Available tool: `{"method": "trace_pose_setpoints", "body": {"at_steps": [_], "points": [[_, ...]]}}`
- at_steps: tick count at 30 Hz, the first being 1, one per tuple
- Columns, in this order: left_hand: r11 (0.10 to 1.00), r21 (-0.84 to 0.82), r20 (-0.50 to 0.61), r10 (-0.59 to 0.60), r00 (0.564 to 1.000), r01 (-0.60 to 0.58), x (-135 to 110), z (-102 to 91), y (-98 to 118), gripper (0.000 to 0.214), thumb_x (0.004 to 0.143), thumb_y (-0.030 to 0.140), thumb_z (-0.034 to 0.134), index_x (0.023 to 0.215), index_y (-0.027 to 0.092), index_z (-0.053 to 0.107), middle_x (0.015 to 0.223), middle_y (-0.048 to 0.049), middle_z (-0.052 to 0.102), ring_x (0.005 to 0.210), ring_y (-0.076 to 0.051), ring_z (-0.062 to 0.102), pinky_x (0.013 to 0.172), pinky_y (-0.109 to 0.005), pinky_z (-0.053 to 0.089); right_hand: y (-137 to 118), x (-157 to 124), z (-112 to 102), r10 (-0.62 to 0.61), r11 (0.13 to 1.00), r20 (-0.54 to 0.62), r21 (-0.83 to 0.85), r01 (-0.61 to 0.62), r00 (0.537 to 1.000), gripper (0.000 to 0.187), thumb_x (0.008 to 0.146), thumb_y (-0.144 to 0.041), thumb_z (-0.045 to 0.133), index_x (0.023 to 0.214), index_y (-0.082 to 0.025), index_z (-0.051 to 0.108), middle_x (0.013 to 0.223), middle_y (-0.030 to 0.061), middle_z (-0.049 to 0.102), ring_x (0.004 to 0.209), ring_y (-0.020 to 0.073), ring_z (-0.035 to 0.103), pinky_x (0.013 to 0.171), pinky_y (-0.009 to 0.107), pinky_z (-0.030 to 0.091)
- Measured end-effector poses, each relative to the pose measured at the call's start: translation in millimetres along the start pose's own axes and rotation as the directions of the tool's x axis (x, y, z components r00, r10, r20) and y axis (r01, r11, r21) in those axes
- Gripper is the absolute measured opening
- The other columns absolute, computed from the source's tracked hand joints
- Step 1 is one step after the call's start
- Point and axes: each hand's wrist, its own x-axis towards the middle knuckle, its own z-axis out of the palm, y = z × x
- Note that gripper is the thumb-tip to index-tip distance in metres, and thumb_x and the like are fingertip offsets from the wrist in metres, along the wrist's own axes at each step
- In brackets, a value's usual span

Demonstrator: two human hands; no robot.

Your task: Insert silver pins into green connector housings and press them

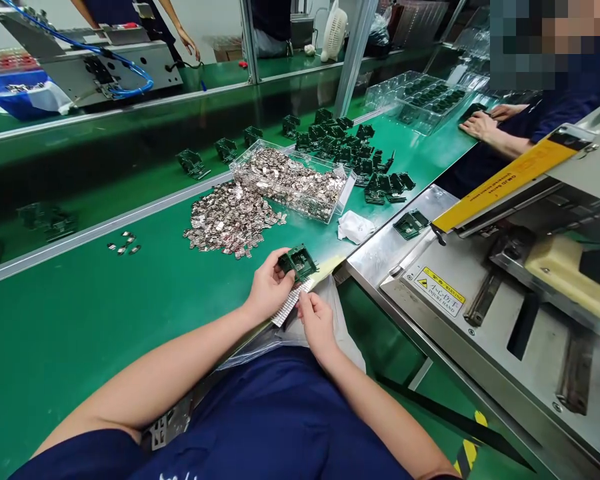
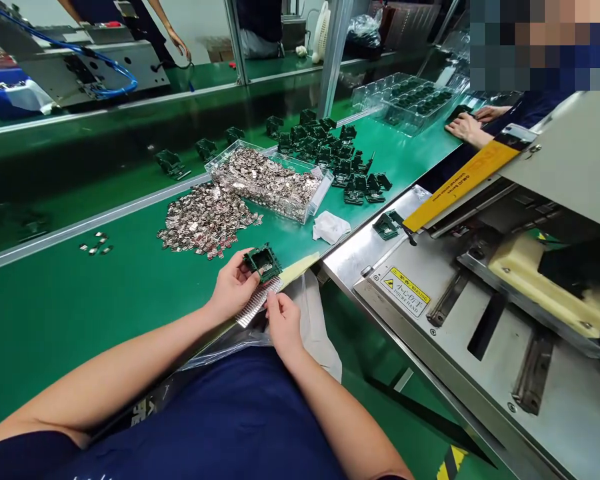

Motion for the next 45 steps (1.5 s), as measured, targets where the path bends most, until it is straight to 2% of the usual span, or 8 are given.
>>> {"method": "trace_pose_setpoints", "body": {"at_steps": [8,17,20,24,33,38,42,45], "points": [[0.998,0.011,0.066,-0.066,0.996,0.065,-27,-15.4,5,0.041,0.079,0.03,0.068,0.115,0.017,0.055,0.095,-0.0055,0.066,0.086,-0.015,0.064,0.079,-0.026,0.055,0,-12,-1,0.004,0.999,0.025,0.05,-0.006,1.0,0.038,0.086,-0.056,0.057,0.077,-0.02,0.055,0.059,-0.0034,0.049,0.051,0.011,0.045,0.05,0.024,0.04],[0.995,-0.033,0.07,-0.089,0.994,0.092,-10,-16.3,5,0.05,0.078,0.041,0.071,0.117,0.017,0.052,0.089,-0.0042,0.063,0.078,-0.015,0.063,0.071,-0.026,0.056,12,-7,6,-0.027,0.999,-0.048,0.034,0.029,0.998,0.042,0.085,-0.06,0.054,0.07,-0.021,0.051,0.055,-0.0034,0.048,0.051,0.0121,0.044,0.052,0.027,0.041],[0.999,0.033,0.061,-0.02,0.998,0.018,-7,-17.7,4,0.041,0.081,0.034,0.067,0.116,0.018,0.054,0.093,-0.005,0.064,0.077,-0.014,0.062,0.068,-0.024,0.054,14,-9,4,-0.041,0.999,-0.045,0.019,0.042,0.998,0.039,0.087,-0.057,0.055,0.07,-0.021,0.052,0.057,-0.0031,0.048,0.053,0.0124,0.045,0.053,0.027,0.041],[0.964,0.247,0.016,0.101,0.995,-0.102,-1,-17.1,2,0.037,0.085,0.019,0.059,0.121,0.021,0.055,0.099,-0.0037,0.065,0.073,-0.01,0.059,0.067,-0.02,0.049,12,-13,3,-0.044,0.999,-0.015,0.013,0.045,0.999,0.036,0.089,-0.051,0.055,0.07,-0.021,0.052,0.059,-0.0019,0.053,0.054,0.0124,0.049,0.054,0.026,0.043],[0.944,0.287,0.244,0.095,0.965,-0.165,19,1.3,5,0.039,0.082,0.012,0.054,0.121,0.019,0.055,0.084,-0.0003,0.064,0.059,-0.008,0.053,0.059,-0.019,0.044,12,-12,-1,-0.113,0.988,-0.075,-0.11,0.105,0.991,0.042,0.097,-0.047,0.04,0.066,-0.021,0.05,0.059,0.0011,0.057,0.058,0.0146,0.054,0.061,0.029,0.046],[0.958,0.245,0.236,0.092,0.967,-0.151,21,0.8,3,0.037,0.083,0.013,0.053,0.12,0.018,0.054,0.09,-0.0022,0.065,0.067,-0.01,0.058,0.064,-0.02,0.048,23,-6,-16,-0.154,0.946,0.035,-0.284,0.158,0.987,0.046,0.094,-0.053,0.038,0.065,-0.021,0.054,0.061,0.0031,0.057,0.058,0.0159,0.054,0.061,0.03,0.045],[0.973,0.2,0.212,0.075,0.974,-0.118,22,-0.3,1,0.038,0.082,0.013,0.055,0.12,0.019,0.053,0.087,-0.0014,0.064,0.066,-0.009,0.056,0.061,-0.019,0.046,25,-5,-28,-0.081,0.899,0.225,-0.404,0.168,0.971,0.037,0.087,-0.046,0.052,0.059,-0.022,0.059,0.053,0.0018,0.057,0.049,0.0154,0.053,0.053,0.028,0.042],[0.988,0.103,0.2,0.09,0.976,-0.112,22,-1.1,-3,0.037,0.083,0.015,0.057,0.12,0.019,0.053,0.083,-0.0006,0.061,0.066,-0.01,0.056,0.06,-0.019,0.046,11,-8,-38,-0.027,0.866,0.273,-0.475,0.159,0.962,0.033,0.081,-0.037,0.062,0.051,-0.023,0.057,0.043,-0.0001,0.053,0.039,0.0141,0.047,0.045,0.027,0.037]]}}
